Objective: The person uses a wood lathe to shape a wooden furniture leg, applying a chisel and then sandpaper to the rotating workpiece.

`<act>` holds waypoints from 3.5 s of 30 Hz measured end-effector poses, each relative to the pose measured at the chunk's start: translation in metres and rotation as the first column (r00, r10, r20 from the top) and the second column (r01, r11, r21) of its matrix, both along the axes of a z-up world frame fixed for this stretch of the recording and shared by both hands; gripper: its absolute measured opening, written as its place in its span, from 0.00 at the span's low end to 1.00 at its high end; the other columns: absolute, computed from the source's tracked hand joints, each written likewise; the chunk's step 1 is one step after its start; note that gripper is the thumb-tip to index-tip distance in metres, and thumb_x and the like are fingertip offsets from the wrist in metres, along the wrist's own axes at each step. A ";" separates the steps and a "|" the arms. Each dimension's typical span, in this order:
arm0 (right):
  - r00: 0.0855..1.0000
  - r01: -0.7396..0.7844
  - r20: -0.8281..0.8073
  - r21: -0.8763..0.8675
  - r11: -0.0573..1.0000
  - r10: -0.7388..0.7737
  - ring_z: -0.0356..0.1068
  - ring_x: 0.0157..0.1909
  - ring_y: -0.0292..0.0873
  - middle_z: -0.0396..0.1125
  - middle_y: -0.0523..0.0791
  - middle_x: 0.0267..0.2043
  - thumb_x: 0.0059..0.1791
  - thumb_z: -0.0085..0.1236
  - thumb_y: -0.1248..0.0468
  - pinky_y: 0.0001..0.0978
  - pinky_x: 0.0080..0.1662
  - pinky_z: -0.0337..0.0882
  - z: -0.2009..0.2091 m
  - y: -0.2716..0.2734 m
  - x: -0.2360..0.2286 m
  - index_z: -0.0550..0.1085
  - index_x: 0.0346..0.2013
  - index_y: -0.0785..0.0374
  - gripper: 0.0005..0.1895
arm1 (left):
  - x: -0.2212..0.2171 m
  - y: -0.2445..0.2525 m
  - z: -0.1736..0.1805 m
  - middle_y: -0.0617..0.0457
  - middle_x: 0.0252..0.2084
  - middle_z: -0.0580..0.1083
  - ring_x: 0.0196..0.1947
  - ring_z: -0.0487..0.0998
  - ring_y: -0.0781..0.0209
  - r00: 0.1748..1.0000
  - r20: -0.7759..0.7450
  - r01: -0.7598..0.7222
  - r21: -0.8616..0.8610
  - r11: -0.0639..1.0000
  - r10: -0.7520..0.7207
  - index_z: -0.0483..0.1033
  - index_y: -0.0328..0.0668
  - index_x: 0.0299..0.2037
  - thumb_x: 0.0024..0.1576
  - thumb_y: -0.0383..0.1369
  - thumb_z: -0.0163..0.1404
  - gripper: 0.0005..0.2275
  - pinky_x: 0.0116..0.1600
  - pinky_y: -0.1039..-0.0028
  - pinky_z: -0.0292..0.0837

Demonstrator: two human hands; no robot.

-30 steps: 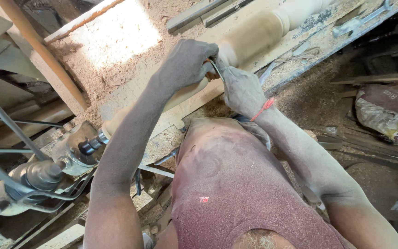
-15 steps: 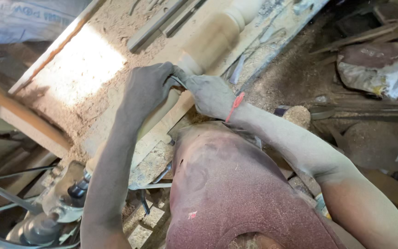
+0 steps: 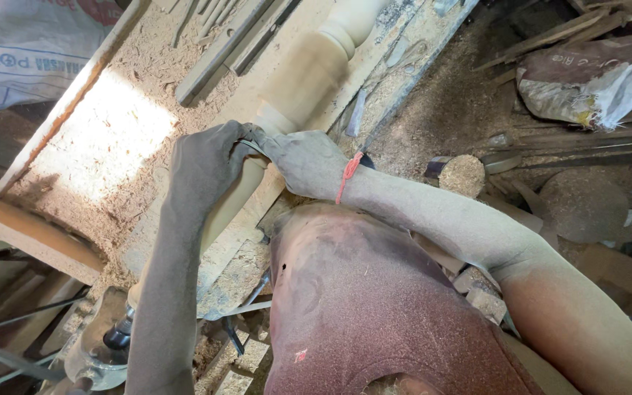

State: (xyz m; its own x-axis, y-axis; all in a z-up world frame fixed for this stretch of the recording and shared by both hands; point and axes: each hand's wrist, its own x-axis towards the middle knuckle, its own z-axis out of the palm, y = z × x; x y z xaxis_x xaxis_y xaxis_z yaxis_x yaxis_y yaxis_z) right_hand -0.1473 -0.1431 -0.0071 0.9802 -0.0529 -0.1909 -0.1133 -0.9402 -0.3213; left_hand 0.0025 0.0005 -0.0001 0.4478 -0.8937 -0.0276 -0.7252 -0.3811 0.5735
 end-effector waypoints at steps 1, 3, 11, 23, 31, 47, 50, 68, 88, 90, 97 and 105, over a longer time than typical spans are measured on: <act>1.000 0.001 -0.027 -0.005 1.000 -0.001 0.76 0.43 0.51 0.73 0.48 0.40 0.44 0.56 0.68 0.47 0.40 0.74 0.000 0.000 0.001 0.66 0.58 0.64 0.26 | 0.000 0.000 0.000 0.50 0.28 0.78 0.24 0.80 0.54 1.000 -0.019 -0.008 0.026 1.000 0.008 0.78 0.41 0.35 0.60 0.36 0.58 0.08 0.34 0.63 0.75; 0.999 -0.010 -0.041 -0.025 1.000 0.009 0.76 0.41 0.52 0.73 0.48 0.40 0.45 0.56 0.67 0.48 0.39 0.73 0.002 0.000 0.003 0.65 0.60 0.64 0.28 | -0.001 0.001 0.001 0.49 0.28 0.78 0.25 0.80 0.52 1.000 0.004 -0.019 -0.011 1.000 0.020 0.78 0.40 0.35 0.60 0.34 0.58 0.06 0.35 0.62 0.76; 0.997 -0.003 -0.082 -0.047 0.999 -0.001 0.75 0.31 0.56 0.73 0.51 0.27 0.45 0.55 0.65 0.52 0.32 0.72 0.009 0.001 0.015 0.59 0.68 0.69 0.36 | 0.000 0.004 0.000 0.46 0.30 0.80 0.27 0.82 0.50 0.999 -0.031 -0.040 -0.044 0.998 0.038 0.80 0.41 0.39 0.59 0.33 0.59 0.05 0.37 0.62 0.77; 0.996 -0.046 -0.074 -0.100 0.994 0.039 0.75 0.27 0.56 0.73 0.51 0.25 0.45 0.55 0.65 0.51 0.28 0.73 0.011 0.002 0.024 0.63 0.60 0.72 0.30 | 0.004 0.005 -0.008 0.45 0.33 0.82 0.27 0.83 0.57 0.994 -0.091 -0.053 0.005 0.999 0.054 0.81 0.38 0.44 0.60 0.28 0.56 0.06 0.36 0.68 0.80; 0.994 -0.096 -0.062 -0.105 0.990 0.089 0.75 0.29 0.57 0.73 0.51 0.28 0.45 0.55 0.66 0.52 0.30 0.73 0.015 0.002 0.028 0.67 0.50 0.70 0.20 | 0.004 0.008 -0.005 0.43 0.33 0.82 0.28 0.83 0.53 0.995 -0.090 -0.055 -0.041 0.998 0.051 0.81 0.37 0.43 0.61 0.28 0.57 0.05 0.37 0.65 0.80; 0.969 -0.171 -0.201 -0.139 0.975 0.141 0.77 0.34 0.56 0.74 0.52 0.31 0.48 0.54 0.65 0.50 0.34 0.75 0.024 0.000 0.042 0.67 0.52 0.70 0.20 | -0.001 0.011 -0.010 0.46 0.30 0.82 0.20 0.79 0.62 0.984 -0.139 -0.124 -0.060 0.990 0.115 0.83 0.37 0.41 0.62 0.27 0.55 0.04 0.27 0.72 0.77; 0.962 -0.201 -0.220 -0.169 0.965 0.162 0.77 0.34 0.56 0.74 0.52 0.32 0.49 0.53 0.65 0.50 0.35 0.75 0.023 0.000 0.043 0.67 0.52 0.71 0.19 | -0.003 0.013 -0.013 0.47 0.31 0.82 0.21 0.80 0.64 0.983 -0.149 -0.119 -0.107 0.987 0.103 0.83 0.37 0.41 0.62 0.26 0.54 0.04 0.28 0.73 0.77; 0.953 -0.282 -0.179 -0.251 0.926 0.242 0.77 0.33 0.57 0.75 0.52 0.32 0.49 0.52 0.65 0.50 0.34 0.74 0.035 -0.008 0.043 0.69 0.53 0.67 0.19 | -0.004 0.014 -0.021 0.41 0.27 0.79 0.23 0.81 0.51 0.985 -0.162 -0.104 -0.269 0.958 0.061 0.80 0.34 0.37 0.58 0.24 0.54 0.02 0.33 0.64 0.76; 0.962 -0.262 -0.159 -0.283 0.923 0.224 0.75 0.33 0.57 0.74 0.53 0.33 0.48 0.51 0.66 0.50 0.37 0.74 0.046 -0.022 0.039 0.70 0.67 0.47 0.31 | -0.004 0.002 -0.027 0.50 0.23 0.77 0.21 0.76 0.60 0.995 0.035 -0.086 -0.223 0.971 0.096 0.79 0.42 0.33 0.63 0.33 0.56 0.07 0.32 0.65 0.73; 0.979 -0.196 0.036 -0.122 0.973 0.202 0.74 0.33 0.60 0.73 0.55 0.32 0.48 0.50 0.67 0.52 0.37 0.72 0.053 -0.029 0.032 0.73 0.62 0.55 0.26 | 0.001 0.004 -0.017 0.51 0.26 0.78 0.21 0.76 0.60 0.987 -0.074 -0.155 -0.241 0.958 0.142 0.79 0.43 0.36 0.62 0.35 0.56 0.06 0.30 0.67 0.74; 0.962 -0.008 0.256 0.364 0.931 -0.091 0.74 0.35 0.56 0.71 0.53 0.30 0.54 0.50 0.69 0.46 0.41 0.72 0.053 -0.019 -0.001 0.75 0.48 0.66 0.10 | -0.005 0.005 0.006 0.51 0.28 0.79 0.27 0.80 0.59 0.994 -0.027 -0.110 -0.484 0.868 0.110 0.79 0.41 0.38 0.54 0.36 0.62 0.09 0.34 0.66 0.75; 0.915 0.179 0.276 0.378 0.908 -0.295 0.75 0.31 0.56 0.72 0.52 0.28 0.56 0.52 0.65 0.48 0.37 0.72 0.008 0.002 -0.010 0.72 0.51 0.65 0.10 | -0.002 -0.007 -0.011 0.47 0.30 0.76 0.29 0.77 0.52 0.996 -0.040 -0.084 -0.318 0.944 0.075 0.76 0.37 0.30 0.51 0.36 0.65 0.12 0.38 0.60 0.71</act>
